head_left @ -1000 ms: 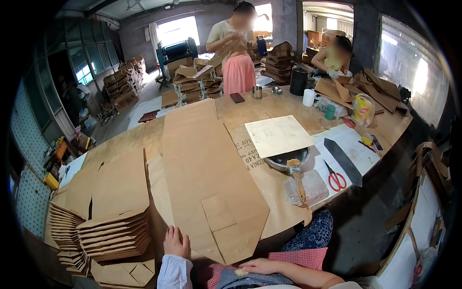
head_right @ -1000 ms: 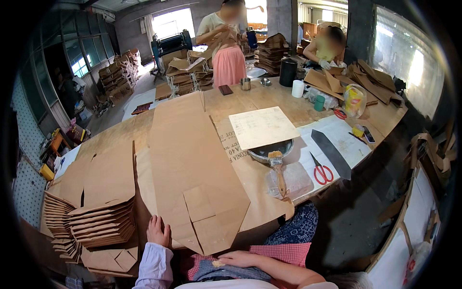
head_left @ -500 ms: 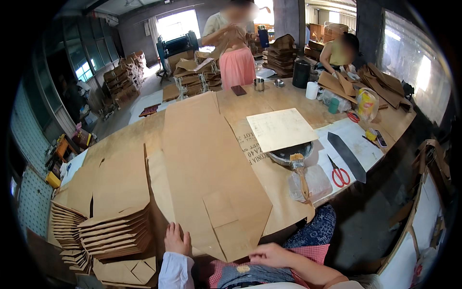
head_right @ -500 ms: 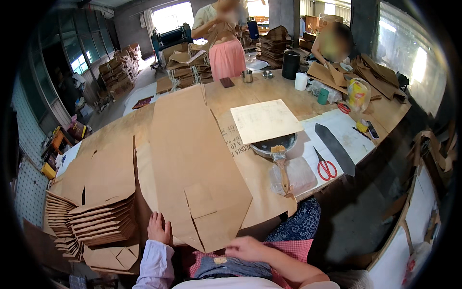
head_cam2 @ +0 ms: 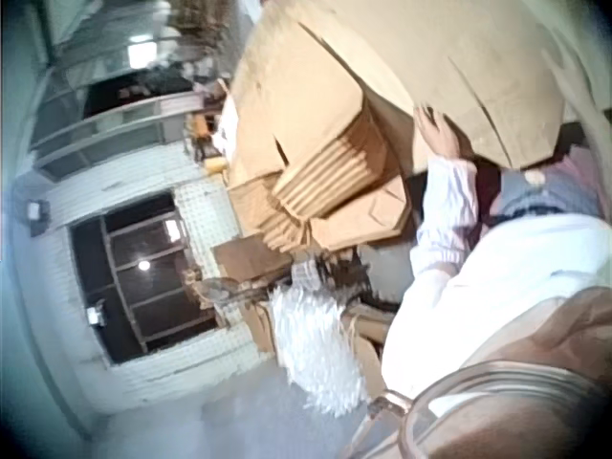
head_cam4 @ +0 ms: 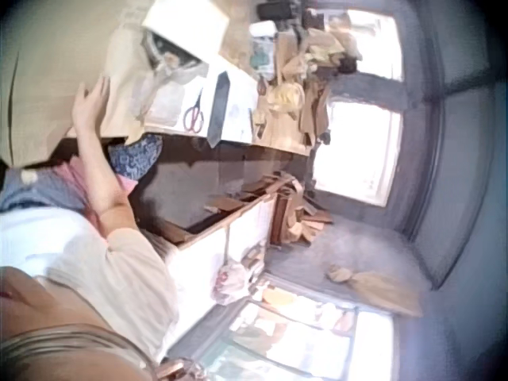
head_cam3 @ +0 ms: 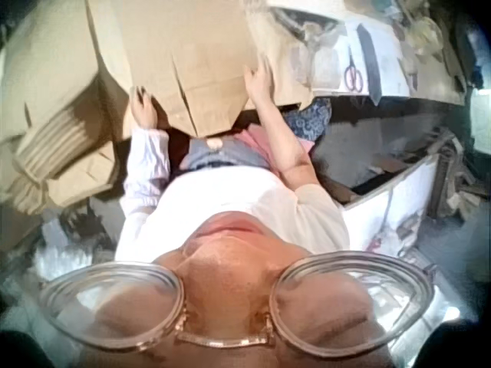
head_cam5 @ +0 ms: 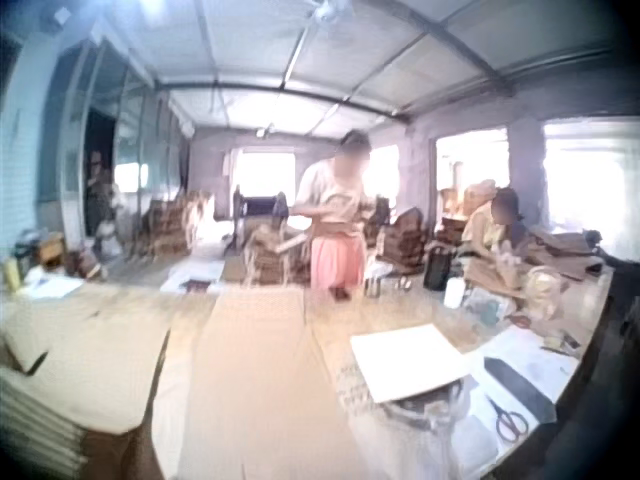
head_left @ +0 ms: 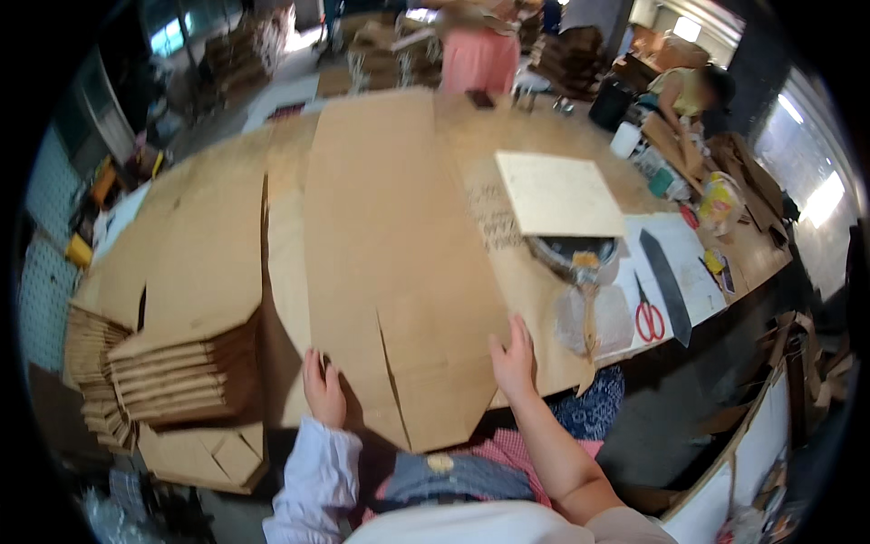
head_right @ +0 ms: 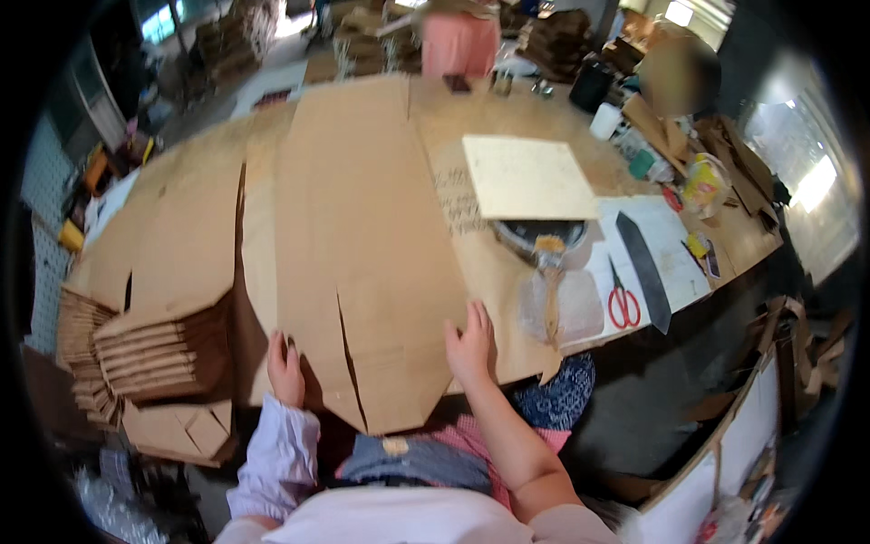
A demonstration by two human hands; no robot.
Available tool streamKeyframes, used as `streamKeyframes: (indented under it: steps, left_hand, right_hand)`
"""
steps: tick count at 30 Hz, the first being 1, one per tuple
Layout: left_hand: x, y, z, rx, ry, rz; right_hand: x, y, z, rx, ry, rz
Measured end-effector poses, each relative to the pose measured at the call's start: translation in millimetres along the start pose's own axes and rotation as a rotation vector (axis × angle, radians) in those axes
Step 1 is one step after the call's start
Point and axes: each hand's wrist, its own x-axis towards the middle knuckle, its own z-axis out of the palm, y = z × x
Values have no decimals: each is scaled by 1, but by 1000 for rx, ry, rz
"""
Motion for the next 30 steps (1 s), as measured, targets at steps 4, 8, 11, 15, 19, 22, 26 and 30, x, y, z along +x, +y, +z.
streamKeyframes:
  steps: [4,8,11,15,19,22,26,30]
  left_hand:
    - [5,18,-10,71,-58,140]
    - [31,54,-44,377,-337,190]
    - [57,76,-30,487,-523,89]
    - [77,80,24,425,-521,133]
    - [113,61,-1,438,-908,-43]
    - [112,70,-17,481,-954,108]
    - [78,98,0,1139,-829,438]
    - [19,108,15,1186,-633,365]
  right_hand:
    - [-8,14,8,154,-147,-30]
    - [13,-14,-31,-147,-368,-299]
    - [45,-32,-28,-337,-433,-360]
    - [70,-56,16,-341,-507,-458]
    - [116,-62,0,-405,-932,-340]
    - [116,-55,-12,-489,-996,-563]
    - [97,-56,-21,-603,-744,-1119]
    - [49,-58,-21,-541,-636,-993]
